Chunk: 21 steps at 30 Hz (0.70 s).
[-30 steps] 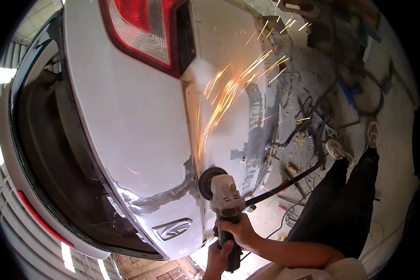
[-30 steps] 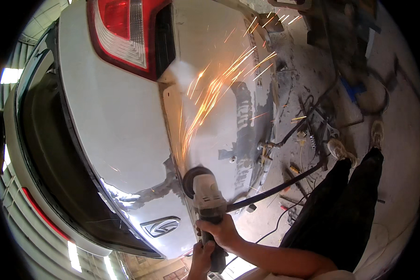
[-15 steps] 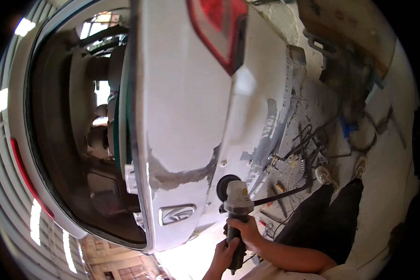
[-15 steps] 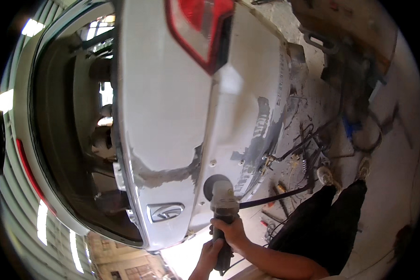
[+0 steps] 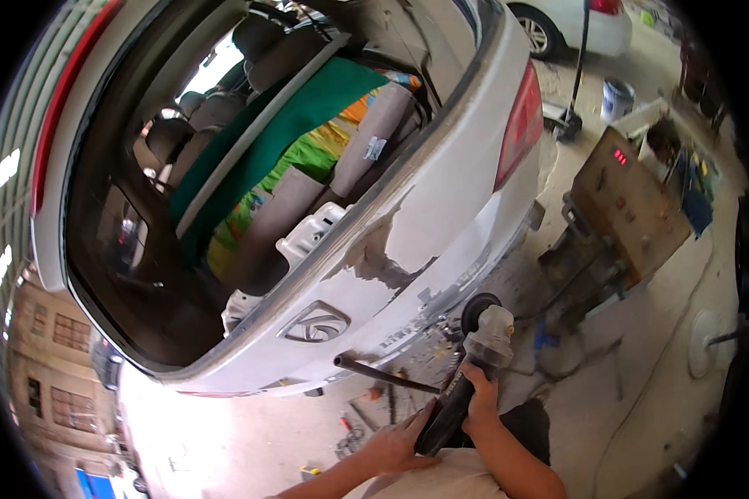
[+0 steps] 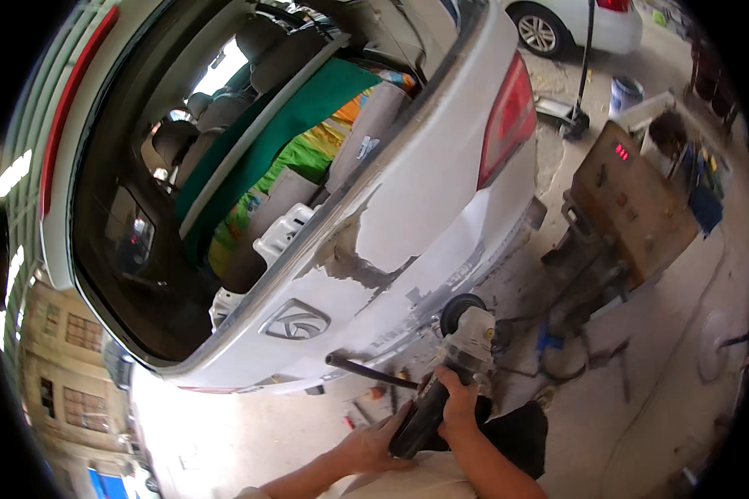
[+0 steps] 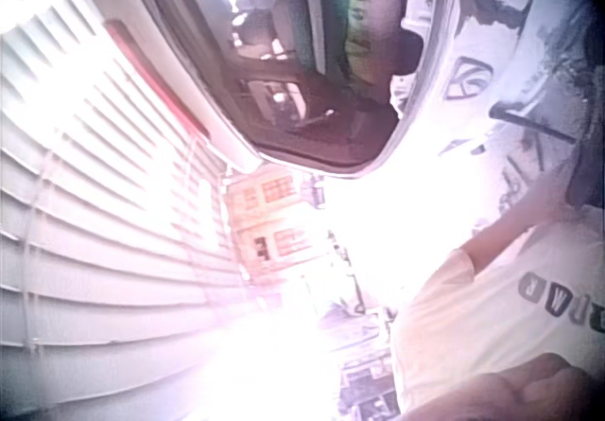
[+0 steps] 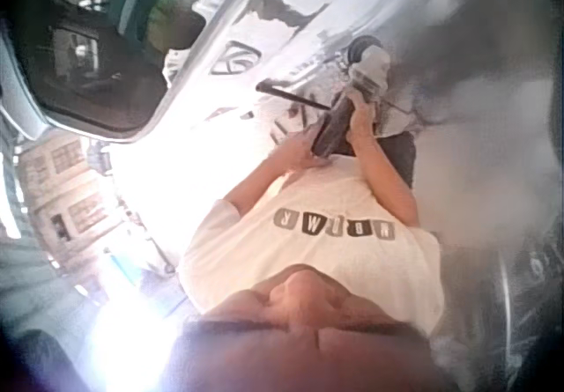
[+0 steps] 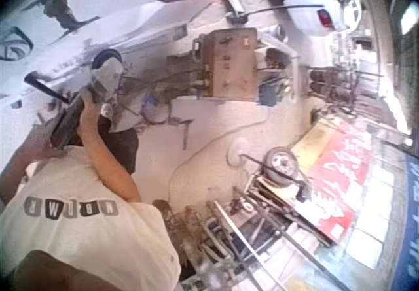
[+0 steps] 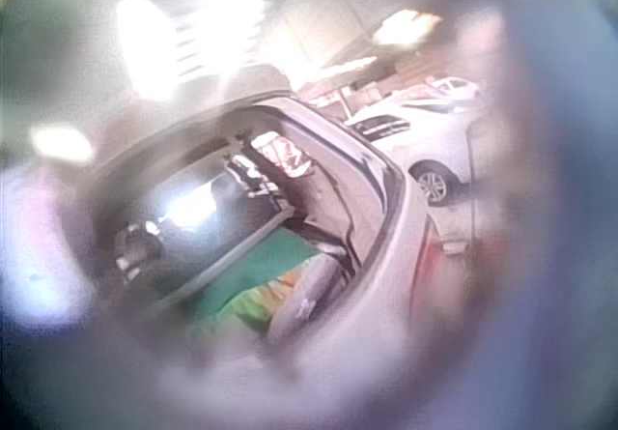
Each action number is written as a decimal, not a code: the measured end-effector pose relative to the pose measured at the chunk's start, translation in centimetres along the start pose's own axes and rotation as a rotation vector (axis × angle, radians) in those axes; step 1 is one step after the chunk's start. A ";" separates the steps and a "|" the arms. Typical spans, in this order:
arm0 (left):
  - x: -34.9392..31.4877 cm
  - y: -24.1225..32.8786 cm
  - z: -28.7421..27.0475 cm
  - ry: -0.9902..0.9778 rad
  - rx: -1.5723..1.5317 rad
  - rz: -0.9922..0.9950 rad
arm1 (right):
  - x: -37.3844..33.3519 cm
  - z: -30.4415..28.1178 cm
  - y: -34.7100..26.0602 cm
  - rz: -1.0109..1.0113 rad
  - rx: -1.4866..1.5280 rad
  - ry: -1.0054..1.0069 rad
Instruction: The person uses an angle grinder to smooth the rear bumper of a white car, generating sparks as they work on the metal surface. They then switch to pliers to manipulate a small metal rod, followed by using the grinder again to sharpen the rod's tip.
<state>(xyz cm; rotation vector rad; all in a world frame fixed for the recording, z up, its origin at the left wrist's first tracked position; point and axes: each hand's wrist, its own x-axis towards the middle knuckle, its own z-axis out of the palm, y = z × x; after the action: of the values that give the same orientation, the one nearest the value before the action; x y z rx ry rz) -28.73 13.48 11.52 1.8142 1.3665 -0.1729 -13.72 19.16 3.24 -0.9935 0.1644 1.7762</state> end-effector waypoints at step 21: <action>1.2 -1.6 1.1 0.045 -0.062 0.333 | -1.3 -0.7 -2.4 -0.215 -0.367 0.076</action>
<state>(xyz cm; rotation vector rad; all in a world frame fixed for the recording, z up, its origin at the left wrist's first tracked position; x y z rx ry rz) -29.24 13.66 9.28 1.9721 1.0667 0.0855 -11.18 18.95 4.53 -1.2892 -0.2231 1.6016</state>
